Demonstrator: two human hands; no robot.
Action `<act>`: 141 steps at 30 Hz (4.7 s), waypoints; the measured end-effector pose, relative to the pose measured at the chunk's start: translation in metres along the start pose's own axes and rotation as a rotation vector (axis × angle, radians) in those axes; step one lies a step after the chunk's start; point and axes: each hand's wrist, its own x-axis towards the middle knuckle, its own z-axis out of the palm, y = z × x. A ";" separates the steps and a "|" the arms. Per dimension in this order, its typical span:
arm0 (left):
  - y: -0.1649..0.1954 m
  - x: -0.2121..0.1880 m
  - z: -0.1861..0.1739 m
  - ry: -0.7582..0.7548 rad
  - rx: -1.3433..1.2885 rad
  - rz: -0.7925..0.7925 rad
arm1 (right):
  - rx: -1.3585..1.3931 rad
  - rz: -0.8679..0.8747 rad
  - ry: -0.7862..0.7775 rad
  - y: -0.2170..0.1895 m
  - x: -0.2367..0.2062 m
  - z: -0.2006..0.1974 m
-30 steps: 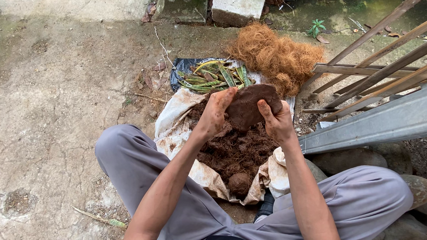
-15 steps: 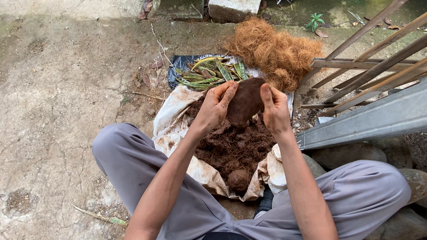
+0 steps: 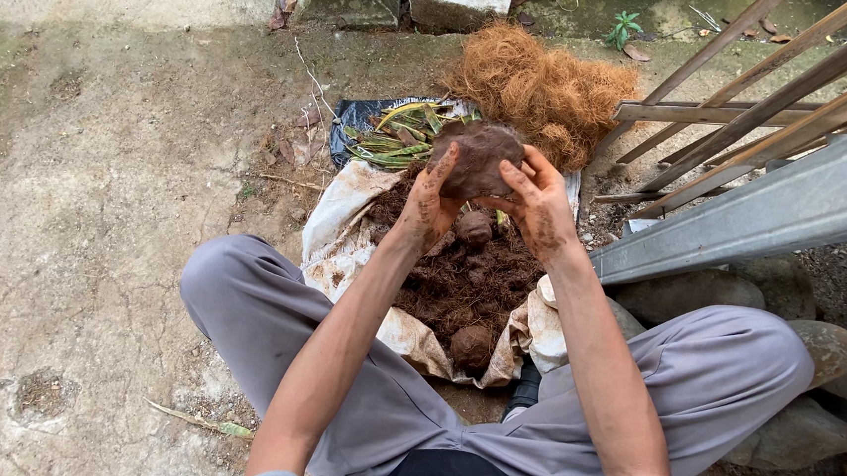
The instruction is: The person sits on the ground and forms a ball of soil around a plant cutting. They then wrap the soil ball with coconut coir to secure the medium around the cutting.
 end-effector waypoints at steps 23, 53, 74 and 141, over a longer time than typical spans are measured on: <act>0.026 -0.002 -0.012 0.205 -0.098 0.144 | -1.531 0.335 -0.231 0.102 0.025 -0.008; 0.019 -0.003 -0.029 0.438 0.195 0.205 | -0.536 -0.335 -0.045 0.046 0.042 -0.014; 0.029 -0.012 0.000 0.066 0.496 0.304 | -0.557 -0.629 -0.094 0.057 0.039 -0.001; 0.052 -0.035 0.032 -0.121 0.486 0.547 | -0.438 -0.609 -0.219 0.023 0.006 0.029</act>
